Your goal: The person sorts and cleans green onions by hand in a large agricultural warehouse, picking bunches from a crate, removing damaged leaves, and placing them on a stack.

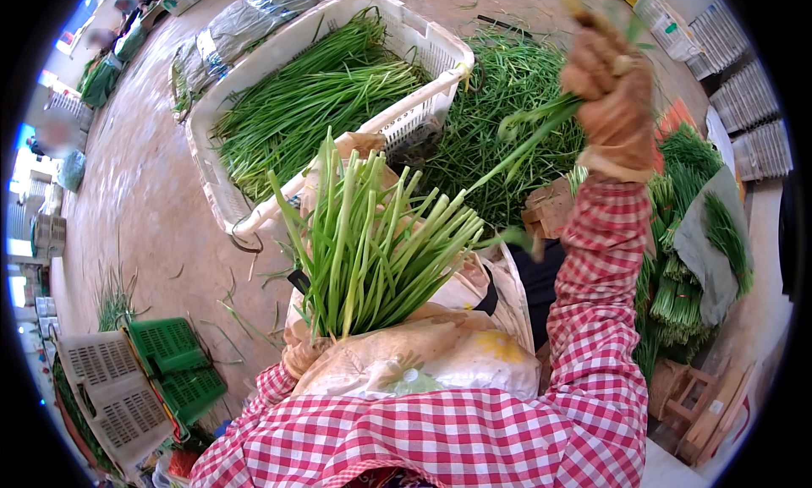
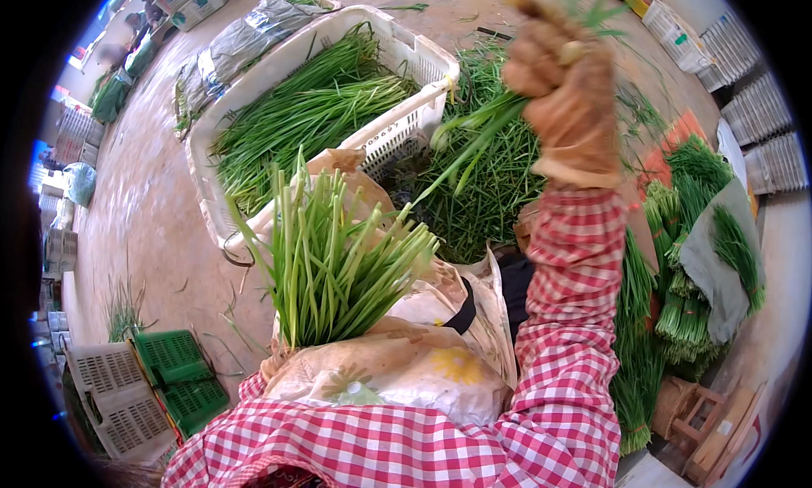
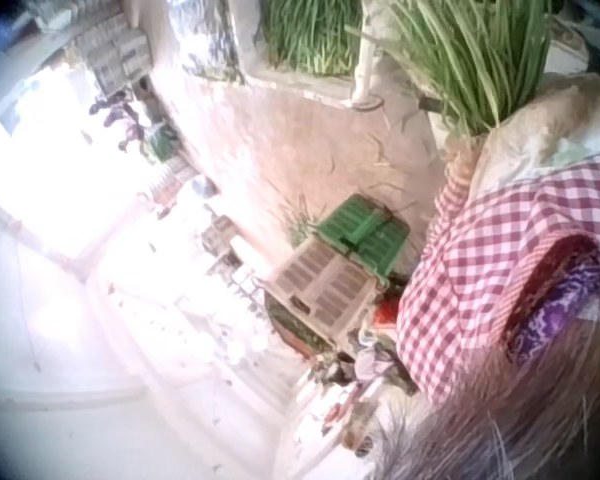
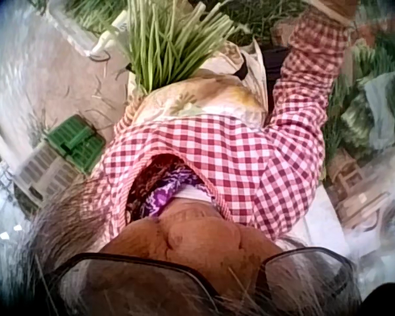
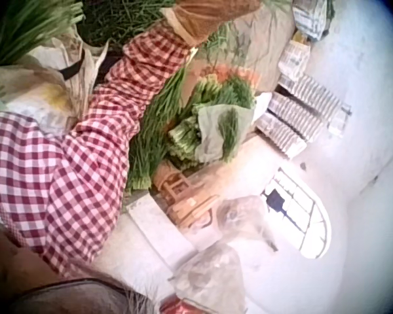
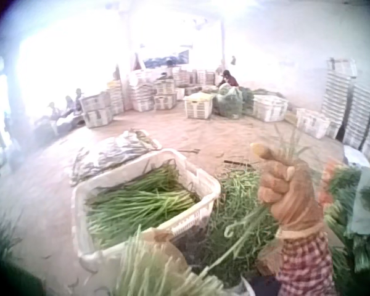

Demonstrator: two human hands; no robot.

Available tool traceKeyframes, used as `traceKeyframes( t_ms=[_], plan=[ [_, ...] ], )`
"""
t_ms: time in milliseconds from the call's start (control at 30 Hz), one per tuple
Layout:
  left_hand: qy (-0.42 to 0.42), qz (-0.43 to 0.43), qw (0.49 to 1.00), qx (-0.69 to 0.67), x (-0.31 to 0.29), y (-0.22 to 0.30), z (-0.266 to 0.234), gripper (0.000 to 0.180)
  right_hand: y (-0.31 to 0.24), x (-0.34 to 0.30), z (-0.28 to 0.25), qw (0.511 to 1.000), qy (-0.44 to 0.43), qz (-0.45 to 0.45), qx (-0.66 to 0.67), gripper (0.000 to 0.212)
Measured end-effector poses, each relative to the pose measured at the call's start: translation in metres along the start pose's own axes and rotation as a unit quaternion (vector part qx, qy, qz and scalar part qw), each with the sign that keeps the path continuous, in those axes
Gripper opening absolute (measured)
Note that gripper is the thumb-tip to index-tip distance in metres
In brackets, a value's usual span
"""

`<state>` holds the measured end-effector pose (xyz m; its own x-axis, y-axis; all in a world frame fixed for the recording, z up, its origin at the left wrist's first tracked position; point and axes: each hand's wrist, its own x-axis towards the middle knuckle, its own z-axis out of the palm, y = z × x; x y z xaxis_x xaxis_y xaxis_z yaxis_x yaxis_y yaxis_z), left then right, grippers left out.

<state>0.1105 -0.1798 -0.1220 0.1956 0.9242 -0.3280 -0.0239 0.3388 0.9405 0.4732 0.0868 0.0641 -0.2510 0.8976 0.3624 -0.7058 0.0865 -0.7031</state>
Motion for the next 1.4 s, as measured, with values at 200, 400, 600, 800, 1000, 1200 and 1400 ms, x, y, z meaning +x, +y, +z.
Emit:
traceKeyframes(
  t_ms=[200, 400, 600, 800, 1000, 1200, 1400],
  plan=[
    [-0.011, -0.006, 1.0, -0.022, -0.002, 0.001, -0.001, 0.031, -0.063, 0.013, -0.056, 0.933, 0.161, -0.183, -0.263, 0.036],
    [-0.019, -0.014, 0.999, -0.046, -0.01, -0.002, -0.003, 0.029, 0.029, -0.037, -0.146, 0.603, 0.105, 0.246, -0.752, 0.085],
    [-0.026, -0.029, 0.997, -0.072, -0.014, -0.006, -0.008, 0.028, 0.087, -0.138, 0.015, 0.86, 0.018, 0.149, -0.488, 0.038],
    [-0.056, -0.026, 0.993, -0.102, -0.009, -0.008, -0.01, 0.026, 0.113, -0.14, 0.021, 0.688, -0.112, -0.041, -0.716, 0.038],
    [-0.083, -0.017, 0.987, -0.134, -0.006, -0.022, -0.02, 0.025, 0.114, -0.141, 0.022, 0.841, -0.094, 0.178, -0.502, 0.024],
    [-0.046, 0.012, 0.993, -0.111, -0.002, -0.03, -0.016, 0.027, 0.086, -0.09, -0.003, 0.293, -0.049, 0.299, -0.907, 0.033],
    [-0.026, -0.039, 0.992, -0.117, -0.002, -0.021, -0.008, 0.036, 0.06, -0.062, 0.03, 0.848, -0.071, 0.121, -0.512, 0.042]
  ],
)
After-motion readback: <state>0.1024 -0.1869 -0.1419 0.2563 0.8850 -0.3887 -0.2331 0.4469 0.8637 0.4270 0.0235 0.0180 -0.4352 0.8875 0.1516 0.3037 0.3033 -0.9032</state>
